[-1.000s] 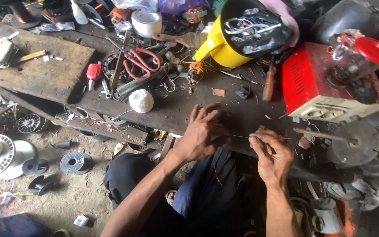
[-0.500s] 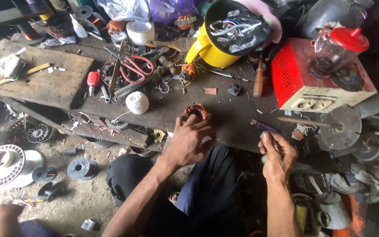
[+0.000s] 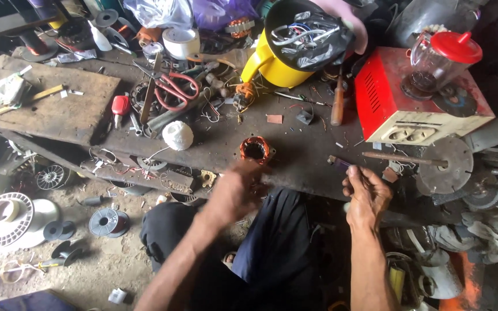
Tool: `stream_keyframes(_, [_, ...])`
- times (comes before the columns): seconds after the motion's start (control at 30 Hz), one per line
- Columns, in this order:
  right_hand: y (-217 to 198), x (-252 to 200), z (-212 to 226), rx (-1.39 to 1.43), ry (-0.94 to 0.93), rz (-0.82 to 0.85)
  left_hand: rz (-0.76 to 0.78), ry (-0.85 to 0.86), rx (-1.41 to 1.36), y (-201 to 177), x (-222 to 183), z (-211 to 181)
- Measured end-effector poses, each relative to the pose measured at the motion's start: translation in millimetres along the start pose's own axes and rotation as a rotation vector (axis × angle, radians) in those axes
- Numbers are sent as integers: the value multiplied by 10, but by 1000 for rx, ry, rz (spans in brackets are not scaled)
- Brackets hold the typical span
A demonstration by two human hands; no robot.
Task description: Connecting and organizing thin copper coil wires on an electric motor stator at a repair bench.
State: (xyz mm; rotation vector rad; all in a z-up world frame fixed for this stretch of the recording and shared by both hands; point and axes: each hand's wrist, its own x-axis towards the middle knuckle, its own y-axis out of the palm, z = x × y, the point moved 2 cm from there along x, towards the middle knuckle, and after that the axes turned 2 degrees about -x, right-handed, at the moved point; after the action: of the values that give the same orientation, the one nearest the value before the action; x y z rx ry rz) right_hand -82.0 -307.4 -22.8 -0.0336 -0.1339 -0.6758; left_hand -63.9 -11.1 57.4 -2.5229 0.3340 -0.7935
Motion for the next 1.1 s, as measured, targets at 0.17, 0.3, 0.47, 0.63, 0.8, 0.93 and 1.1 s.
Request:
stream_keyframes(0.17, [-62,19,-73,-17,-19,-9,-42,71,338,487,-216,-289])
stream_keyframes(0.3, [-110,12,-56,-24,-55,-59,-34,-66,362,348,-131,-4])
stream_keyframes(0.47, [-86,43,-106,-65,-97,-72,-198,-439,257,67,62,395])
stream_keyframes(0.63, [-52,22,-35,-107,-93,-71,-494,-550,-358,-128,26,533])
stream_keyframes(0.8, [10,-15,77,-93,-42,-99,-457,-390,-577,-160,28,-168])
stream_keyframes(0.93, [-41,-65,117,29,20,-97,-113,44,-332,122,-190,-765])
stream_keyframes(1.1, [-113,-280,356,31,35,-144,288,435,-44,643,-592,-1135])
